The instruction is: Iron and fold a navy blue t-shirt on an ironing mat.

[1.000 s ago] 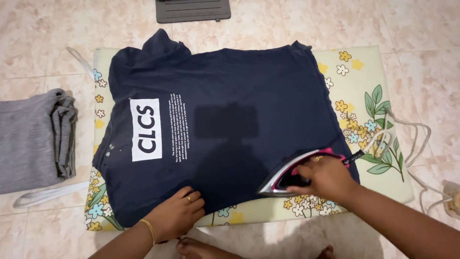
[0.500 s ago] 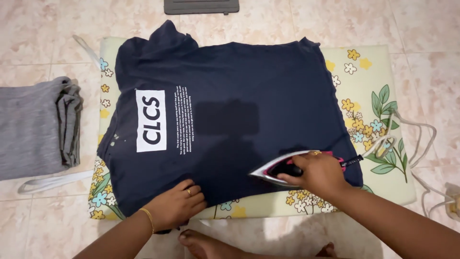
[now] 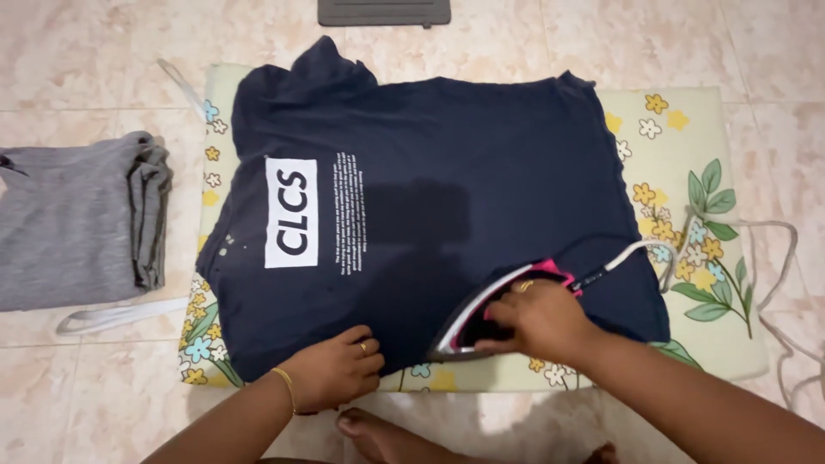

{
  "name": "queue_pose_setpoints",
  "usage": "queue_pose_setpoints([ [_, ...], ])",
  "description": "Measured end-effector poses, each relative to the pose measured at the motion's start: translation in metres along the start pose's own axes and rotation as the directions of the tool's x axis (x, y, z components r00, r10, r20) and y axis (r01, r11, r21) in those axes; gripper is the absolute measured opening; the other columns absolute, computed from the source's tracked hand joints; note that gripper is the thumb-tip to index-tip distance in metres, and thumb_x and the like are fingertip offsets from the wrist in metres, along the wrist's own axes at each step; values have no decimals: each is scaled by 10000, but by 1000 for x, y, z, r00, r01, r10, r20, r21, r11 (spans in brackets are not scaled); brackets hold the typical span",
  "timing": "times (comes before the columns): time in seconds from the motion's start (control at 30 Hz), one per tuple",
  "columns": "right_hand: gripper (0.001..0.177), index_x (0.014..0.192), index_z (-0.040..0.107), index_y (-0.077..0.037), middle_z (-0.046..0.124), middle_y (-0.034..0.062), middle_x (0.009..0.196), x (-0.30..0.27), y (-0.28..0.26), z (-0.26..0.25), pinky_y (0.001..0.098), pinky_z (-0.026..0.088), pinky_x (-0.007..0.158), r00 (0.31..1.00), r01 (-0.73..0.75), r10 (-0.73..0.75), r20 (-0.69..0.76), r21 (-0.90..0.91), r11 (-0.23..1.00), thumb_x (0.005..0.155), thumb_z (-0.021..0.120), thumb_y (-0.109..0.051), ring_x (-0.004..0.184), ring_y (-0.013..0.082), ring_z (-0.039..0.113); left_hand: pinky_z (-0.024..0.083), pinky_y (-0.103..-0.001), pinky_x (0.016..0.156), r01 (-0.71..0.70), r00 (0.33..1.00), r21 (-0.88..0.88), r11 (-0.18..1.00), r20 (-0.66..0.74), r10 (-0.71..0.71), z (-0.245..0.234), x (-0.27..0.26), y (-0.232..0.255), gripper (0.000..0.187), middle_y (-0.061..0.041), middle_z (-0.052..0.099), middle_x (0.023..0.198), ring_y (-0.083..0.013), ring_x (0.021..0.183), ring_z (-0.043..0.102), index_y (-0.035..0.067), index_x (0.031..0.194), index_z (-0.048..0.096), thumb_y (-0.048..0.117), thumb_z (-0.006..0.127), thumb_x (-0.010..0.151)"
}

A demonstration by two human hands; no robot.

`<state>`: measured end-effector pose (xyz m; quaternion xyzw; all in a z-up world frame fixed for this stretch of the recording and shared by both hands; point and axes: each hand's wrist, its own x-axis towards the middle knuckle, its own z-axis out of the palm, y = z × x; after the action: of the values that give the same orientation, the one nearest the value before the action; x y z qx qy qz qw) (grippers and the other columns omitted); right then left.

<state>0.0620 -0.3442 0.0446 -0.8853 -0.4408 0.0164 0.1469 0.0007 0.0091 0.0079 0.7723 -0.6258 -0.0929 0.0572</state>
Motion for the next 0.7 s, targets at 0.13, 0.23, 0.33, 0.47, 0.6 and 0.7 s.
queue_pose_setpoints([
  [0.13,473,740,717,-105,640,100,626,12,-16,4,446,509,568,986,-160,157,-53,-69,985,711,803,-569,617,301,649,338,-455,1102,3,1000,-60,998,17,-2,3,1,2,141,-50,607,990,-273,1083,555,125,886,711,207,689,773],
  [0.23,467,717,706,-116,650,91,637,18,-18,8,445,511,596,968,-248,249,18,-46,968,721,802,-574,636,297,656,331,-456,1096,26,997,-91,996,81,-18,3,0,2,224,-54,610,983,-280,1087,551,118,885,716,233,709,692],
  [0.33,459,707,694,-118,663,67,651,23,-21,10,442,510,600,996,-5,0,90,47,999,735,793,-565,659,296,662,336,-458,1097,18,1000,-50,999,19,-17,11,-3,0,187,-49,611,974,-272,1081,554,125,885,716,240,709,737],
  [0.47,459,784,736,-122,665,100,647,31,-27,15,434,519,607,983,-169,169,73,-12,986,735,785,-576,639,307,666,338,-443,1107,21,1000,-38,999,16,-20,13,-3,1,134,-39,611,978,-263,1090,553,139,887,715,217,691,780],
  [0.6,514,760,707,-95,691,100,698,30,-28,24,429,533,619,999,-20,22,35,-70,997,766,764,-605,675,308,683,344,-439,1112,11,1000,-23,1000,12,-11,13,-4,0,88,-30,609,991,-258,1095,557,145,896,708,195,644,863],
  [0.7,512,838,732,-80,697,117,709,37,-26,18,424,527,554,978,-206,200,-64,-96,974,753,763,-583,601,306,671,337,-461,1062,7,999,-32,999,34,-6,10,-1,0,176,-69,611,988,-290,1073,548,118,903,723,219,633,791],
])
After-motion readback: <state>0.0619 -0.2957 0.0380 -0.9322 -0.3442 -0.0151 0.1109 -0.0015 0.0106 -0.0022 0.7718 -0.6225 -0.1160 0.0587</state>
